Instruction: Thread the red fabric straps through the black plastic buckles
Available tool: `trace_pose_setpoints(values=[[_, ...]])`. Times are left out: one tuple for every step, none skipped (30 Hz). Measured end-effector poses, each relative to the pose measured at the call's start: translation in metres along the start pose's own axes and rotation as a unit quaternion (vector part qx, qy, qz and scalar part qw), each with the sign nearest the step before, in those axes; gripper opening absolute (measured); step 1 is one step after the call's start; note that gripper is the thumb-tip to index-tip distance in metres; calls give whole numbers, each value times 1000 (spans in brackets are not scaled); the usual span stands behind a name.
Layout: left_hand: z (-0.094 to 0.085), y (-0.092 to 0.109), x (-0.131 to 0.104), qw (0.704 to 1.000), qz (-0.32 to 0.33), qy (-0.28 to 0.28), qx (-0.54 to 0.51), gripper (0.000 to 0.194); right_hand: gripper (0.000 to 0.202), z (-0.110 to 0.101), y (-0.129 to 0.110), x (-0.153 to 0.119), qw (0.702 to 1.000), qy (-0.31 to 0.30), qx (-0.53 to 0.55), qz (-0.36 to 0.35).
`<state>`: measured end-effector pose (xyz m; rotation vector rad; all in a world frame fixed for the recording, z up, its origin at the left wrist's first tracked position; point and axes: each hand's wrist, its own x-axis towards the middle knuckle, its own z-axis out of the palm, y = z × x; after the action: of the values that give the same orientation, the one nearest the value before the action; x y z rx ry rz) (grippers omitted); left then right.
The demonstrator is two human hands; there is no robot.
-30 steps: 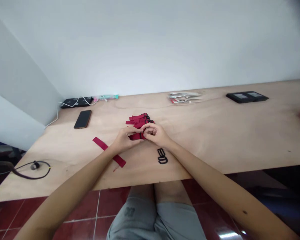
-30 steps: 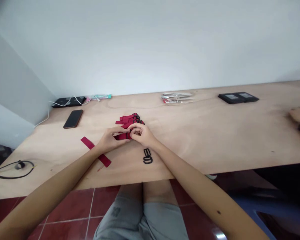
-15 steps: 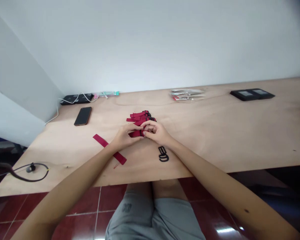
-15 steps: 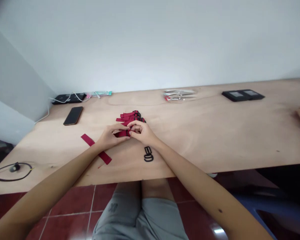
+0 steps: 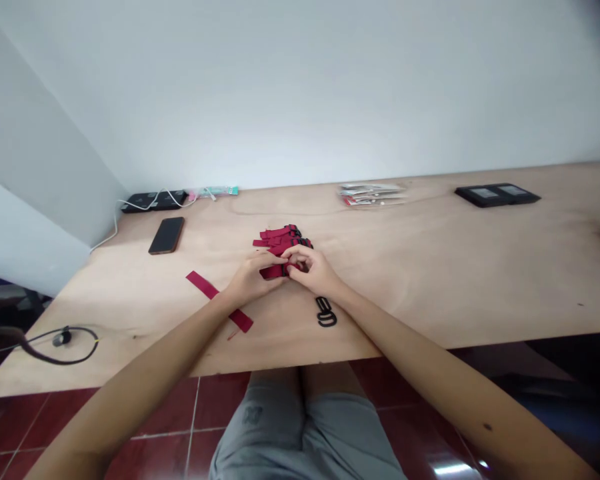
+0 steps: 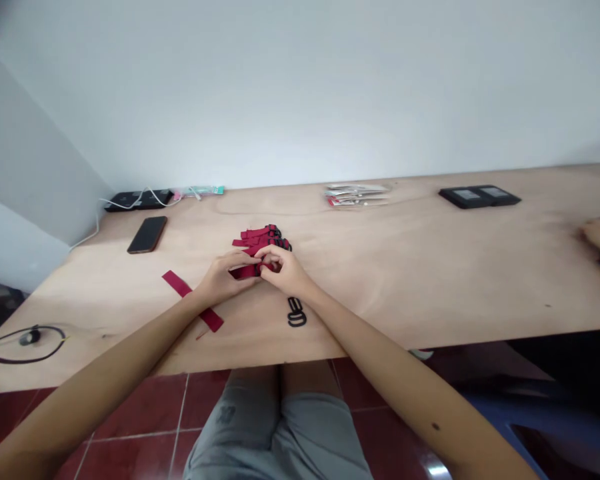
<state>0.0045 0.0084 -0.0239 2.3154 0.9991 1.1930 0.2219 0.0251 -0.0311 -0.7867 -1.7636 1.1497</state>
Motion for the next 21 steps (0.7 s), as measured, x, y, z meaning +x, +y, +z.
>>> trace_pose_setpoints(values=[[0,0,0,1000,-6,2,-2,32,23,0,0,0,1000,2,1,1],[-1,1,-1,1000,-9,5,-5,33,22,0,0,0,1000,3,1,1],[-1,1,-1,1000,-11,6,-11,35,21,0,0,0,1000,3,-1,2],[-1,1,-2,1000,-13,7,-18,36,22,-1,-1,0,1000,3,-3,4],[0,1,-3,1000,-17,7,-24,37,22,-1,-1,0,1000,5,-5,6],[0,1,-3,999,-21,7,-29,37,23,-1,-1,-1,1000,6,-4,7],[1,1,-4,999,-25,8,-32,37,24,-1,-2,-1,1000,9,-3,5],[2,1,-4,999,-26,9,-32,37,25,-1,-3,-1,1000,10,0,2],[2,2,-4,999,-24,10,-32,36,25,-1,-3,-1,1000,11,1,-2],[3,2,-4,999,-19,10,-30,35,25,-1,-3,-1,1000,12,1,-6],[3,3,-4,999,-14,11,-28,33,25,-1,-3,-1,1000,12,1,-10],[3,3,-4,1000,-9,13,-26,32,24,-1,-3,-1,1000,11,0,-12],[3,4,-3,1000,-7,14,-25,31,24,-1,-3,-1,1000,11,1,-14],[2,5,-3,1000,-7,15,-25,31,24,-1,-2,-1,1000,12,3,-16],[2,5,-2,1000,-8,16,-25,30,24,-1,-2,-1,1000,13,4,-17],[2,5,-2,1000,-9,16,-25,30,25,0,-1,-1,1000,13,5,-16],[2,6,-2,1000,-10,17,-24,31,26,0,-1,-1,1000,12,5,-15],[1,6,-2,1000,-10,17,-24,31,27,0,-1,-1,1000,9,7,-13],[1,6,-2,1000,-11,19,-22,31,28,0,-2,-1,1000,6,9,-11],[1,6,-2,1000,-13,20,-20,30,28,0,-3,-1,1000,3,13,-9],[1,6,-2,999,-16,21,-17,30,28,0,-4,-1,1000,1,18,-8]])
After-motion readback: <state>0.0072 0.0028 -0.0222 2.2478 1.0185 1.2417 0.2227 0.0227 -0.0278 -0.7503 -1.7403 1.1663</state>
